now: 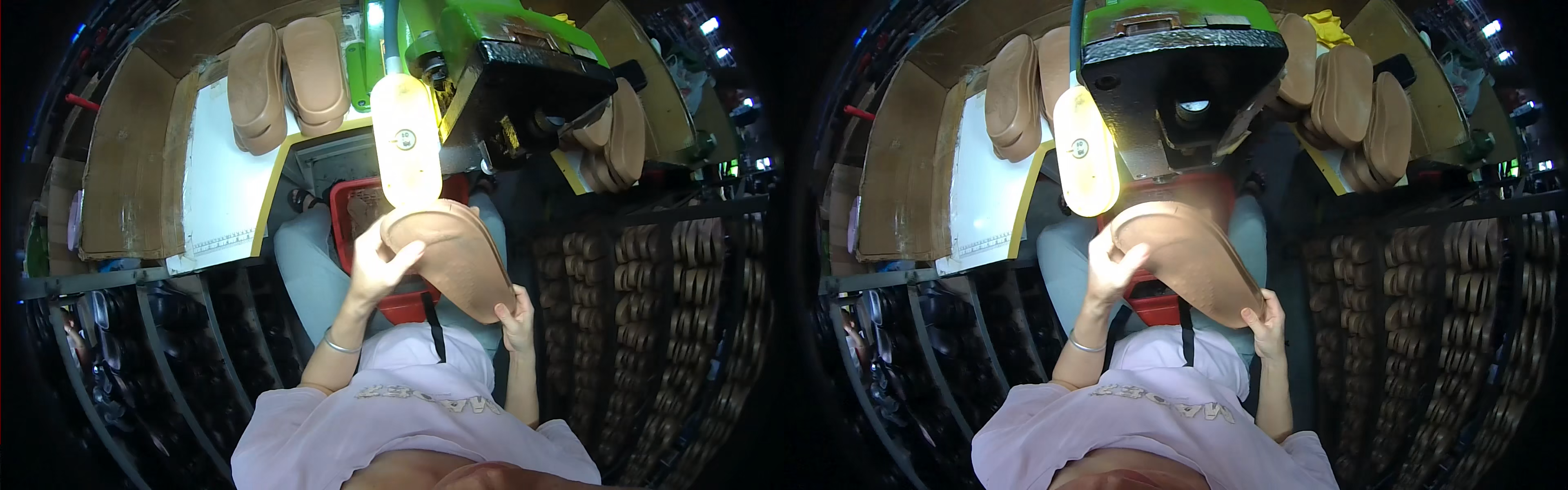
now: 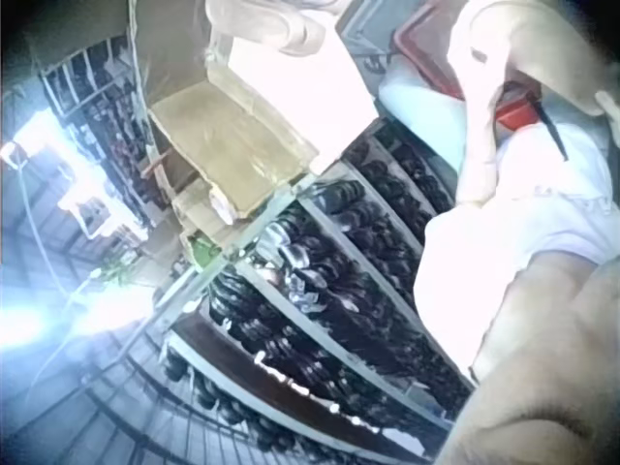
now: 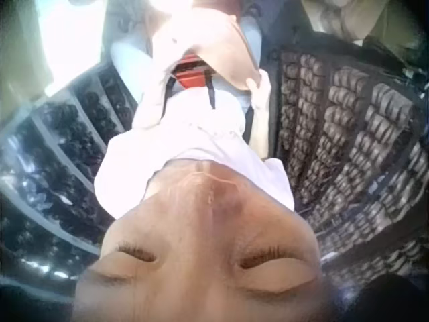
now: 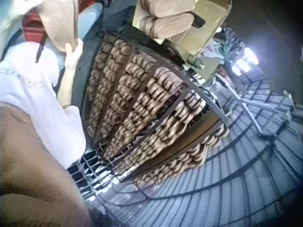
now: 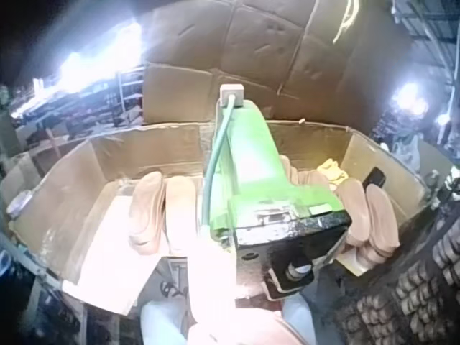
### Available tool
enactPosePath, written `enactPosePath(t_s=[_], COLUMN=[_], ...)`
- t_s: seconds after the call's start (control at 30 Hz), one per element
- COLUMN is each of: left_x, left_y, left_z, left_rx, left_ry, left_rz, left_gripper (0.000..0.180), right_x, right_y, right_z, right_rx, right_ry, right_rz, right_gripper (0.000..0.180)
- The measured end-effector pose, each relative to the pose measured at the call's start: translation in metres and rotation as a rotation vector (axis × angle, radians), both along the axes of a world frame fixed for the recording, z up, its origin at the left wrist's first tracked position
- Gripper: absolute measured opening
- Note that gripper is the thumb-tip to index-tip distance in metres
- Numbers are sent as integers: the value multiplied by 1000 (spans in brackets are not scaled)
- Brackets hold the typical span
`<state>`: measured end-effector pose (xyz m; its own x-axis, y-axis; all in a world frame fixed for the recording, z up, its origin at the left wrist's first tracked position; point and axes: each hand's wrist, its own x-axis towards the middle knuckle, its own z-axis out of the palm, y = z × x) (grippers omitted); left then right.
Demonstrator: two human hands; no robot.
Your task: The person sits on a low stool and uses a green grinding machine to smooth the edges of brown shoe insoles. They pick up insoles from a nearby pile, run the edges against the machine's rotating wheel, and then place the finished insoles onto a metal rack.
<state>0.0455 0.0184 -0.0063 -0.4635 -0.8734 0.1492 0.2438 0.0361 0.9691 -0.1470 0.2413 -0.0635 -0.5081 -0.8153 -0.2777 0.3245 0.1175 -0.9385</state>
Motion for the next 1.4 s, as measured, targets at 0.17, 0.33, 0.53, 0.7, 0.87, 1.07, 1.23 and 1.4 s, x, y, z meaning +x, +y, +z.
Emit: enactPosePath(t_s=[0.17,0.33,0.53,0.7,0.87,1.07,1.23,1.4], left_x=[-43,-55,-41,-31,-17,-2,31,74], left_y=[-5,-18,-11,-12,-12,-10,-4,-2], left_z=[-5,-3,-9,-6,0,23,9,4], left_rx=[123,-140,43,76,107,194,262,340], left_ry=[-67,-157,15,63,13,26,37,76], left_rz=[31,72,122,130,76,119,191,274], left_gripper=[29,38,19,14,17,21,23,25], right_x=[-3,-15,-46,-74,-89,-94,-77,-48], right_y=[6,-1,-25,-64,-102,-140,-168,-182], right_z=[2,23,57,79,102,111,117,107], right_rx=[30,-7,-99,-153,-147,-154,-175,-210], right_ry=[-80,44,218,262,332,327,287,212], right_rz=[-82,-225,-351,-340,-286,-173,-21,136], right_gripper=[44,41,43,34,27,30,31,28])
